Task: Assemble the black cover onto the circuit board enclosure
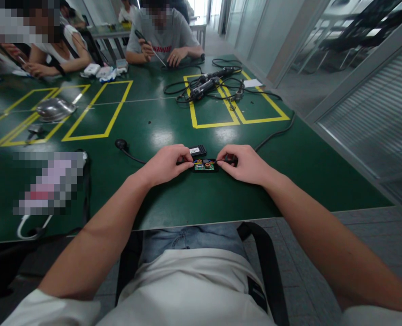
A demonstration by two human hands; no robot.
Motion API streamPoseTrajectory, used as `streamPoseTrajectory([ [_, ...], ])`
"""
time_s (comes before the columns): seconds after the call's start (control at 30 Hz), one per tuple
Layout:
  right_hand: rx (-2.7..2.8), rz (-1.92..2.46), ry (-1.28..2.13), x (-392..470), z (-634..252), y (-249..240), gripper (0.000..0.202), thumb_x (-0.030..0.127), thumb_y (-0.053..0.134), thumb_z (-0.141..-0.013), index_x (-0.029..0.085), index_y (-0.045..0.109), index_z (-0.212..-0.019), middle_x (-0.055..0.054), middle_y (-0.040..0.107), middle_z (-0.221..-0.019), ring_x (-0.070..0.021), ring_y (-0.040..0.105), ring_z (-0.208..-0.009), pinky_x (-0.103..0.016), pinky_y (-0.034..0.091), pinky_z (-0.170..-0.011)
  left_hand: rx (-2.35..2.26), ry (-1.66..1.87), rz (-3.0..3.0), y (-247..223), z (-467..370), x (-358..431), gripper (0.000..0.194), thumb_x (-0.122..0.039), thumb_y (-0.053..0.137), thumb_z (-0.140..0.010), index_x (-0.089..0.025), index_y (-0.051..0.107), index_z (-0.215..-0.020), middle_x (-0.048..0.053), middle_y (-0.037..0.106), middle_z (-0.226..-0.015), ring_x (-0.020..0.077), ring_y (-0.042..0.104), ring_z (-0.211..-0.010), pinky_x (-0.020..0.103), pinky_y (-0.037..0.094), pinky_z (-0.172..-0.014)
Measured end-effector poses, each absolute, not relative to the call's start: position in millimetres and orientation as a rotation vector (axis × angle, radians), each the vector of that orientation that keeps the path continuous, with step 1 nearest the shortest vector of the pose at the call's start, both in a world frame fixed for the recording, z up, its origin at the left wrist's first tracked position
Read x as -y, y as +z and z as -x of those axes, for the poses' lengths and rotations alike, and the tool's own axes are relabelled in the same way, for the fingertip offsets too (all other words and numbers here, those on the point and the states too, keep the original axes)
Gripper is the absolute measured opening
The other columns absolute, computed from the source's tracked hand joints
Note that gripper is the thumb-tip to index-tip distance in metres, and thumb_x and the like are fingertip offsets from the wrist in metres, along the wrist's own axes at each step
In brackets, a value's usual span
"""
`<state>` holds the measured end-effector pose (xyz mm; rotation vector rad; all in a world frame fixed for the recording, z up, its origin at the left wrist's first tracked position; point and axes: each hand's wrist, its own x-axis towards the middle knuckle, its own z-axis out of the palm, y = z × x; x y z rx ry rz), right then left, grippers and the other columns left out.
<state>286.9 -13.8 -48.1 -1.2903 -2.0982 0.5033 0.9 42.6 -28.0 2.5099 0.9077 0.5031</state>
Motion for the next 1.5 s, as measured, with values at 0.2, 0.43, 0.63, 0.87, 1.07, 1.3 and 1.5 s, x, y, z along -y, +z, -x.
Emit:
streamPoseTrajectory([
  [0.2, 2.085, 1.278, 0.491, 13.6, -286.9, -49.9, 0.007, 0.028, 0.071, -0.089, 0.024, 0.073, -0.085, -0.005, 0.075, -0.083, -0.0220, 0.063, -0.073, -0.036, 0.049, -0.072, -0.918, 0.521, -2.518, -29.2, -0.5, -43.5, 0.010, -0.026, 0.073, -0.100, -0.021, 0.078, -0.094, 0.002, 0.075, -0.089, 0.0194, 0.070, -0.082, 0.033, 0.054, -0.083],
  [0.43, 2.088, 1.281, 0.504, 13.7, -288.1, -50.7, 0.005, 0.027, 0.070, -0.087, 0.024, 0.071, -0.083, -0.004, 0.075, -0.082, -0.0215, 0.063, -0.072, -0.035, 0.048, -0.072, -0.880, 0.520, -2.542, -31.4, -2.0, -42.5, 0.013, -0.028, 0.072, -0.101, -0.021, 0.079, -0.092, 0.003, 0.074, -0.091, 0.0194, 0.069, -0.082, 0.033, 0.055, -0.085],
  [0.63, 2.076, 1.328, 0.505, 13.0, -288.5, -53.9, 0.005, 0.028, 0.072, -0.087, 0.024, 0.070, -0.084, -0.003, 0.074, -0.079, -0.0218, 0.063, -0.071, -0.035, 0.046, -0.070, -0.847, 0.494, -2.562, -28.2, 1.9, -46.0, 0.016, -0.029, 0.071, -0.102, -0.021, 0.084, -0.097, 0.006, 0.076, -0.101, 0.0211, 0.072, -0.090, 0.036, 0.057, -0.093],
  [0.87, 2.095, 1.328, 0.529, 11.5, -290.7, -54.2, 0.006, 0.028, 0.073, -0.089, 0.025, 0.071, -0.085, -0.003, 0.074, -0.080, -0.0221, 0.064, -0.073, -0.036, 0.048, -0.073, -0.857, 0.417, -2.572, -23.3, 8.0, -49.1, 0.019, -0.025, 0.070, -0.101, -0.023, 0.088, -0.106, 0.007, 0.078, -0.106, 0.0227, 0.074, -0.096, 0.038, 0.058, -0.100],
  [1.07, 2.124, 1.254, 0.430, 9.0, -293.8, -56.5, 0.007, 0.027, 0.072, -0.090, 0.026, 0.071, -0.083, -0.006, 0.077, -0.086, -0.0268, 0.065, -0.084, -0.041, 0.052, -0.083, -0.891, 0.625, -2.637, -33.5, 0.3, -44.9, 0.018, -0.027, 0.072, -0.099, -0.022, 0.088, -0.107, 0.011, 0.076, -0.130, 0.0294, 0.071, -0.121, 0.051, 0.056, -0.116],
  [1.3, 2.161, 1.193, 0.341, 6.7, -294.8, -58.8, 0.007, 0.025, 0.073, -0.091, 0.026, 0.072, -0.084, -0.007, 0.078, -0.090, -0.0306, 0.065, -0.092, -0.046, 0.051, -0.090, -1.107, 0.608, -2.601, -47.9, -6.1, -52.5, 0.035, -0.028, 0.062, -0.109, -0.027, 0.086, -0.135, 0.011, 0.075, -0.150, 0.0317, 0.070, -0.137, 0.056, 0.053, -0.124],
  [1.5, 2.184, 1.239, 0.355, 5.3, -295.3, -59.5, 0.005, 0.022, 0.070, -0.087, 0.026, 0.071, -0.084, -0.007, 0.076, -0.089, -0.0298, 0.063, -0.090, -0.045, 0.050, -0.088, -1.202, 0.655, -2.490, -44.6, -1.6, -54.4, 0.022, -0.025, 0.076, -0.102, -0.024, 0.087, -0.121, 0.010, 0.085, -0.128, 0.0302, 0.078, -0.119, 0.050, 0.060, -0.111],
])
